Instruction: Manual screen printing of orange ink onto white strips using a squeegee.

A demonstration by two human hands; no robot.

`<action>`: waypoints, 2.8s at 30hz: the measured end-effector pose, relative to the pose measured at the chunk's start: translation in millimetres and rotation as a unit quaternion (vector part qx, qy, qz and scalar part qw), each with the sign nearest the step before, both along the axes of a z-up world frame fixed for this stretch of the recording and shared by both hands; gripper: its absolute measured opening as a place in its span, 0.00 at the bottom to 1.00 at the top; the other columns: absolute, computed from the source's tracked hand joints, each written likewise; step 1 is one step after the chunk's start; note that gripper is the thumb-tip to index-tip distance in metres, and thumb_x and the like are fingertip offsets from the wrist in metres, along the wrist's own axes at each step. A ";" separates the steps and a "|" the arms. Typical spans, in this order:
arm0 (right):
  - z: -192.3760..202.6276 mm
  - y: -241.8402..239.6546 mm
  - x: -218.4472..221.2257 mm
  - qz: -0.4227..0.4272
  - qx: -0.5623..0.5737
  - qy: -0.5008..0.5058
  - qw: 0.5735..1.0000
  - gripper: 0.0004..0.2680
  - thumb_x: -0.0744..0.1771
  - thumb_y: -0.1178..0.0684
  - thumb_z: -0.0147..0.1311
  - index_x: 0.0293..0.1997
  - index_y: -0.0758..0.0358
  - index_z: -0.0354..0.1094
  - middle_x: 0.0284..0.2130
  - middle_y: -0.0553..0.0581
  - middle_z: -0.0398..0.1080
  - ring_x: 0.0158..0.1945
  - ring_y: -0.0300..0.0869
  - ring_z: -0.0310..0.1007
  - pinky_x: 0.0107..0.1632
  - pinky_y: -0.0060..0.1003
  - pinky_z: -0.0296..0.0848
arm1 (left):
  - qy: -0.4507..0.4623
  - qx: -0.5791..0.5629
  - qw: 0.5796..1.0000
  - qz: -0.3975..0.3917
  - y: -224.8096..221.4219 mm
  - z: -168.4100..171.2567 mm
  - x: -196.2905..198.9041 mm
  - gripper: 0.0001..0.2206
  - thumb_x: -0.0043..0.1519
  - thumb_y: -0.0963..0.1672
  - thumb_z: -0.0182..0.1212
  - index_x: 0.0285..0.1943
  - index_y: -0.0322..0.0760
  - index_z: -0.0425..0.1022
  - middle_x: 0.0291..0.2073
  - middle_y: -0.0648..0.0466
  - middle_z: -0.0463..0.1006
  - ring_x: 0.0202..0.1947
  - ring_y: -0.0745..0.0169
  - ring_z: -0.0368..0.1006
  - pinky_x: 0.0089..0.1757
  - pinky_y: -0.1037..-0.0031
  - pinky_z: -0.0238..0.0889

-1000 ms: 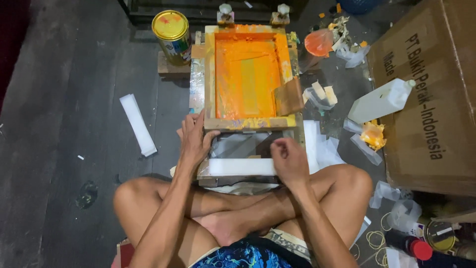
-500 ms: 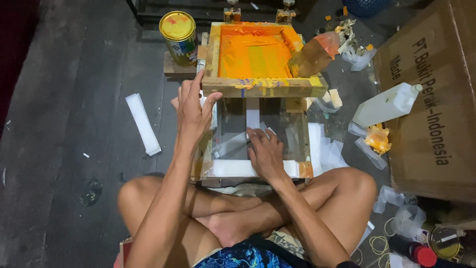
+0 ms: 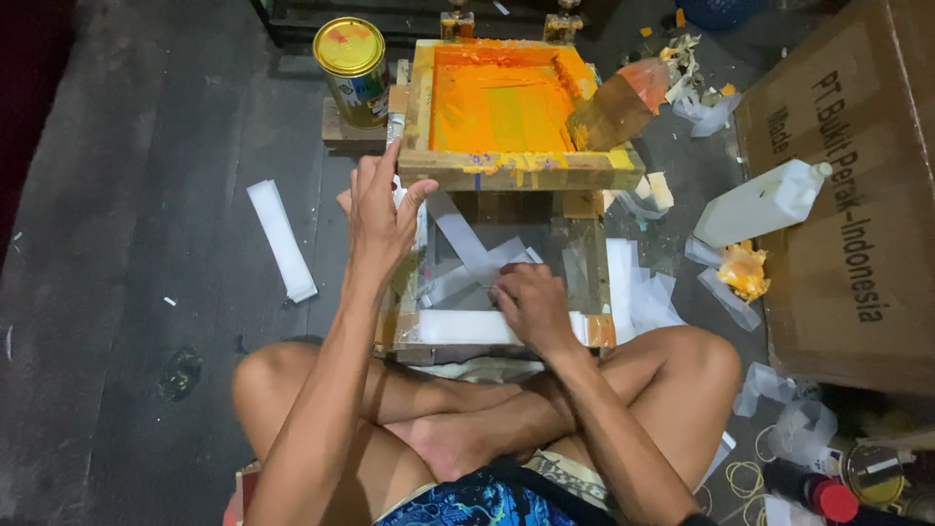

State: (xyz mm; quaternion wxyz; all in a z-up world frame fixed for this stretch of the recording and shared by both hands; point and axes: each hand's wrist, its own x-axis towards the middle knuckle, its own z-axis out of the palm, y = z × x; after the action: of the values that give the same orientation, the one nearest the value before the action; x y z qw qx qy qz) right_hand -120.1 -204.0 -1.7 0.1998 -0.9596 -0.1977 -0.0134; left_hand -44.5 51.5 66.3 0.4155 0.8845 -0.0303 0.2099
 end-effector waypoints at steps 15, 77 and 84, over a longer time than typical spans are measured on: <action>46.9 -69.1 2.1 -0.174 0.543 0.099 0.815 0.07 0.69 0.62 0.55 0.52 0.66 0.72 0.31 0.58 0.72 0.23 0.43 0.77 0.27 0.30 0.75 | 0.179 0.024 0.981 -0.077 1.7 -90.1 -46.2 0.37 0.58 0.53 0.70 0.76 0.39 0.61 0.48 0.52 0.69 0.52 0.49 0.63 0.54 0.55 0.45; -151.1 335.3 95.6 -0.081 0.066 0.301 0.948 0.07 0.62 0.50 0.65 0.39 0.56 0.80 0.32 0.59 0.79 0.42 0.56 0.81 0.41 0.49 0.77 | 0.326 -0.238 0.871 0.281 228.9 -234.1 -16.8 0.14 0.64 0.46 0.53 0.48 0.35 0.81 0.39 0.44 0.83 0.48 0.37 0.78 0.46 0.55 0.70; -141.6 337.6 94.8 -0.083 0.068 0.324 0.940 0.07 0.63 0.50 0.63 0.41 0.57 0.79 0.33 0.59 0.79 0.40 0.52 0.82 0.40 0.45 0.77 | 0.337 -0.241 0.868 0.273 229.7 -251.5 -13.2 0.15 0.64 0.48 0.53 0.50 0.39 0.81 0.41 0.47 0.84 0.49 0.40 0.78 0.47 0.55 0.70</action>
State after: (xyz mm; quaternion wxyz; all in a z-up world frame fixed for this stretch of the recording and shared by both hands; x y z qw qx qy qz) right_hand -25.3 133.6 -143.3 0.3160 -0.9091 -0.0409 0.2685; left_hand -57.8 281.2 -185.2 0.5266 0.7471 0.4055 0.0045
